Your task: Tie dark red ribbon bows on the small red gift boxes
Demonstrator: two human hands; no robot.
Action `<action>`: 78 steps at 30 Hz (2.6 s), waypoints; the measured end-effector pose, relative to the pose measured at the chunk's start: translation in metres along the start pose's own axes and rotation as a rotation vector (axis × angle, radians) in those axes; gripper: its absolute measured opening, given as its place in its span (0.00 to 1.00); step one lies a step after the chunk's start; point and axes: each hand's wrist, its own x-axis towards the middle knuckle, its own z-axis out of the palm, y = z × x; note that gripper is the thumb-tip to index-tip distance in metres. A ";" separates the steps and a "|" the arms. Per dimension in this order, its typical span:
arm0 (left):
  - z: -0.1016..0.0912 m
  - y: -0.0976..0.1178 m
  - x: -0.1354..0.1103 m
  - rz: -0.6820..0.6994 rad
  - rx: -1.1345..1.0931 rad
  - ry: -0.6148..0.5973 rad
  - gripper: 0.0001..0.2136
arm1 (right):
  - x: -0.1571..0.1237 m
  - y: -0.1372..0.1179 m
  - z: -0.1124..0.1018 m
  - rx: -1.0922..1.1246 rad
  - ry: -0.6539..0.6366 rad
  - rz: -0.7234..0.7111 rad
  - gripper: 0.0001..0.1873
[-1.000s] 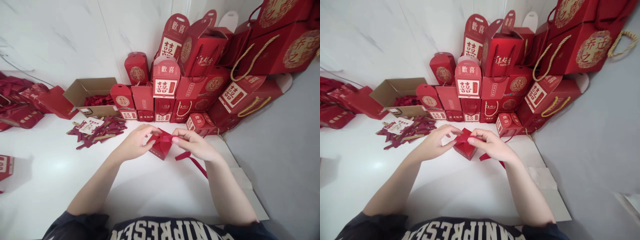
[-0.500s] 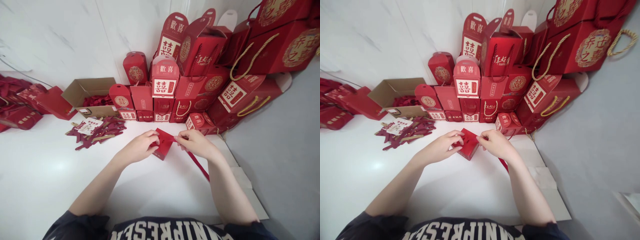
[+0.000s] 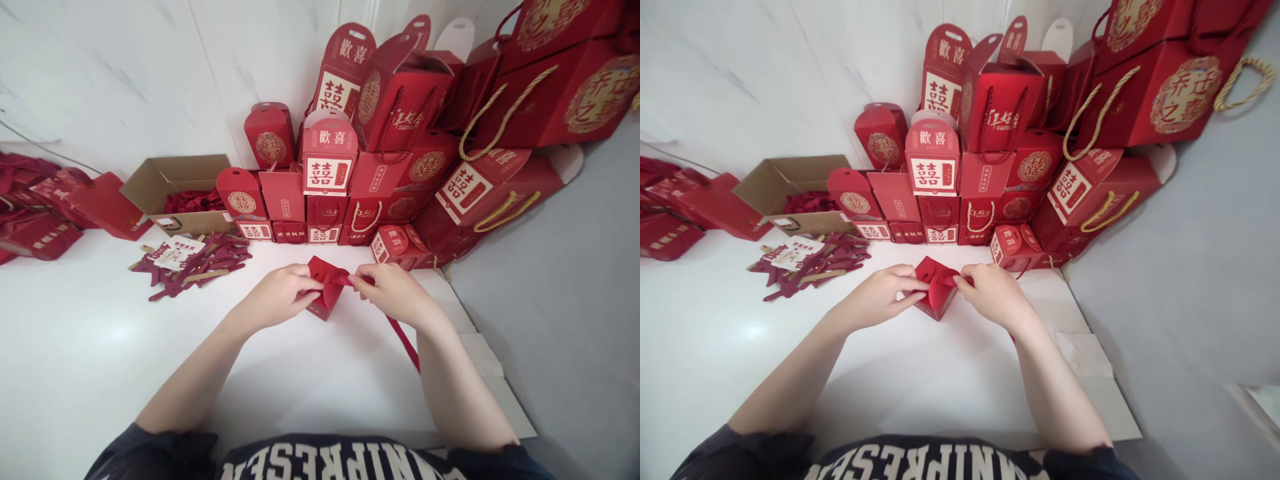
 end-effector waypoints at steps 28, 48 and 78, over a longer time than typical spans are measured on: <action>0.024 -0.017 0.006 -0.084 -0.001 0.451 0.11 | 0.012 0.001 0.019 0.238 0.191 -0.215 0.08; 0.010 -0.011 0.000 -0.263 0.037 0.105 0.17 | 0.020 -0.012 0.033 0.784 0.161 -0.324 0.08; 0.004 -0.016 0.002 -0.375 -0.194 0.158 0.14 | 0.030 -0.016 0.055 0.479 0.133 -0.402 0.14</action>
